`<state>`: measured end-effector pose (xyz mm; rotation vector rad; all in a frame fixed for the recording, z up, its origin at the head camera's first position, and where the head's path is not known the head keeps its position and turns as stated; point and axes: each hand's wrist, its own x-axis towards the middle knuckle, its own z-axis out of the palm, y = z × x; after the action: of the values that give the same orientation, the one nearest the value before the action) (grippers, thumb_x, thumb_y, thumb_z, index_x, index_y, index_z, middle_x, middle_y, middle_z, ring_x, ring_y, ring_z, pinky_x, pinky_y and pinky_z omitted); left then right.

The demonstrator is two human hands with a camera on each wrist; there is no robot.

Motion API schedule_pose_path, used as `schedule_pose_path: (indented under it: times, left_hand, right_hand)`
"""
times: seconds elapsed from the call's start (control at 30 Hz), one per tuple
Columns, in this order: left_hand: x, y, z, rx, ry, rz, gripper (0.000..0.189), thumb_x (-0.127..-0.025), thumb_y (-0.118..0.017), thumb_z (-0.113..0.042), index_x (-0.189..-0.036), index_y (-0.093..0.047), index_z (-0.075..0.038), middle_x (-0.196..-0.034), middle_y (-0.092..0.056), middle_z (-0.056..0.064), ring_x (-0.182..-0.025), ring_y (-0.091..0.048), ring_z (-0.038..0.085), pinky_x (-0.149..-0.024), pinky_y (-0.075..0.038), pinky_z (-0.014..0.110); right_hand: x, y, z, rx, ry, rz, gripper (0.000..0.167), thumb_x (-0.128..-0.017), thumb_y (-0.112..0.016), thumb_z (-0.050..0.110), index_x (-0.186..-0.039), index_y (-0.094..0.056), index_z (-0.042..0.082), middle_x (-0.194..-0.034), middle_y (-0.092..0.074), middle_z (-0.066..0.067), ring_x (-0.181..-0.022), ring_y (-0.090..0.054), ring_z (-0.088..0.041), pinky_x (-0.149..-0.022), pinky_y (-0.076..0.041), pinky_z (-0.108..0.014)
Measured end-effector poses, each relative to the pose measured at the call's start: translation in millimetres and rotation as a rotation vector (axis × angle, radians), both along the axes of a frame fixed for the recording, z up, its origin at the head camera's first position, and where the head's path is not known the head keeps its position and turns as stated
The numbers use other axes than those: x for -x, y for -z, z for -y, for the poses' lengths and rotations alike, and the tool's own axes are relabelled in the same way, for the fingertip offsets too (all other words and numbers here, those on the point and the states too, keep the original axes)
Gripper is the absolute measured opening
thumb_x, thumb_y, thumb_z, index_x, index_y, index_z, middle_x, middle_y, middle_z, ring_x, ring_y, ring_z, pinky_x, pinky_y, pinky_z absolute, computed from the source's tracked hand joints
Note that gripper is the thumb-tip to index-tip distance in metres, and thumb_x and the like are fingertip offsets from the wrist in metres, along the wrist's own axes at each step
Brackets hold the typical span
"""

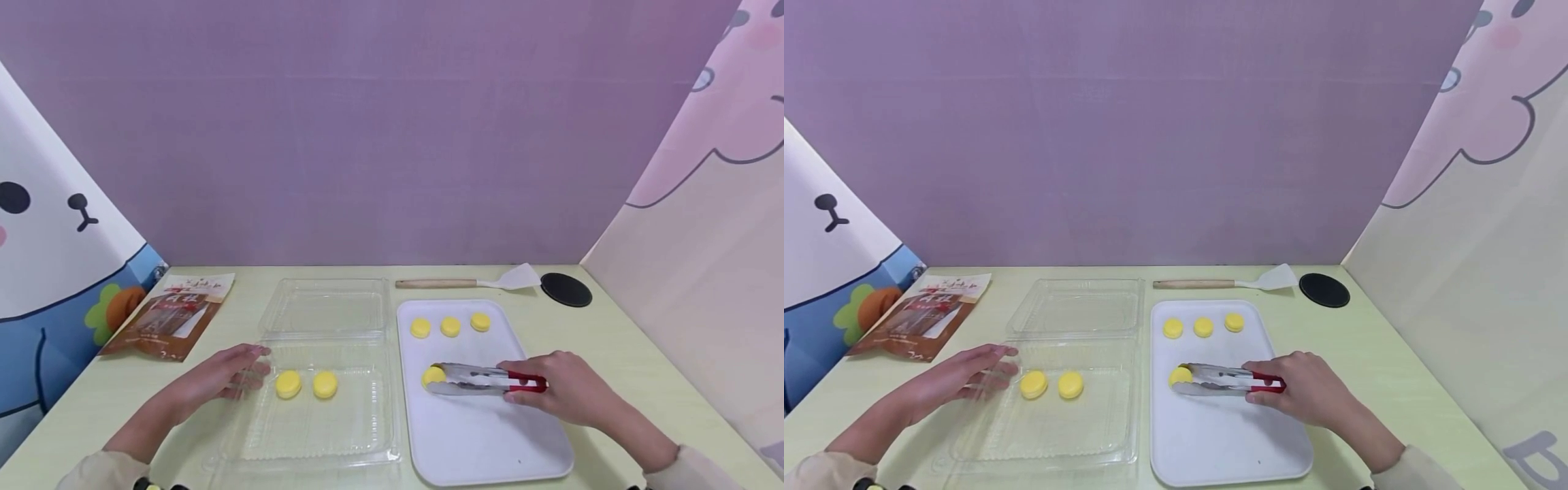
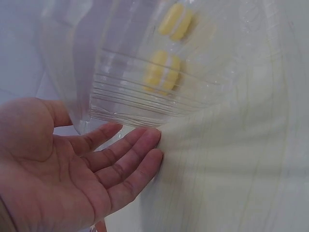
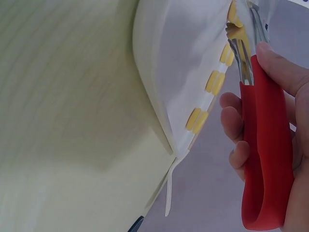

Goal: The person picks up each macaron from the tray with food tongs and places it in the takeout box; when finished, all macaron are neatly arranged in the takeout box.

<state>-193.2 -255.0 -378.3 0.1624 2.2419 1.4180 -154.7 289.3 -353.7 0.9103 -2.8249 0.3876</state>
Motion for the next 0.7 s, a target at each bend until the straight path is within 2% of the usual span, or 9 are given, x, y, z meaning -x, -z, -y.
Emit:
schedule_pose_path:
  times: [0.17, 0.27, 0.4, 0.53, 0.7]
  left_hand:
    - [-0.5, -0.1, 0.1, -0.003, 0.006, -0.001, 0.064, -0.112, -0.033, -0.04, -0.151, -0.031, 0.01, -0.142, -0.052, 0.029, -0.124, -0.059, 0.041, -0.096, -0.052, 0.05]
    - [-0.9, -0.3, -0.1, -0.003, 0.006, -0.002, 0.064, -0.112, -0.033, -0.04, -0.151, -0.031, 0.01, -0.142, -0.053, 0.029, -0.124, -0.059, 0.04, -0.096, -0.052, 0.05]
    - [-1.2, 0.0, -0.2, -0.002, 0.004, -0.002, 0.063, -0.112, -0.034, -0.04, -0.151, -0.032, 0.01, -0.141, -0.054, 0.029, -0.124, -0.059, 0.04, -0.096, -0.052, 0.051]
    - [-1.5, 0.4, 0.0, -0.005, 0.005, -0.003, 0.063, -0.112, -0.034, -0.039, -0.151, -0.032, 0.01, -0.141, -0.053, 0.028, -0.124, -0.059, 0.04, -0.096, -0.052, 0.05]
    - [-1.4, -0.6, 0.1, 0.001, 0.01, -0.005, 0.063, -0.112, -0.034, -0.04, -0.151, -0.031, 0.01, -0.142, -0.053, 0.029, -0.124, -0.059, 0.04, -0.097, -0.051, 0.052]
  right_hand:
    - [-0.6, 2.6, -0.4, 0.007, 0.003, -0.026, 0.045, -0.083, -0.083, 0.042, -0.117, -0.078, 0.013, -0.087, -0.077, 0.008, -0.06, -0.042, 0.005, -0.057, -0.034, -0.022]
    - [-0.8, 3.3, -0.8, 0.009, 0.002, -0.042, 0.044, -0.082, -0.084, 0.041, -0.116, -0.079, 0.013, -0.084, -0.075, 0.013, -0.058, -0.039, 0.005, -0.056, -0.033, -0.021]
    - [-1.1, 3.4, -1.2, 0.01, 0.003, -0.057, 0.044, -0.082, -0.085, 0.04, -0.116, -0.079, 0.014, -0.071, -0.063, 0.025, -0.055, -0.035, 0.005, -0.056, -0.031, -0.021]
    - [-1.3, 2.5, -1.3, 0.009, 0.005, -0.063, 0.043, -0.081, -0.085, 0.039, -0.115, -0.079, 0.014, -0.065, -0.052, 0.03, -0.055, -0.034, 0.005, -0.057, -0.031, -0.022]
    - [-0.4, -0.3, -1.5, 0.018, -0.005, -0.079, 0.042, -0.08, -0.086, 0.038, -0.114, -0.08, 0.013, -0.069, -0.062, 0.025, -0.054, -0.034, 0.005, -0.056, -0.031, -0.021]
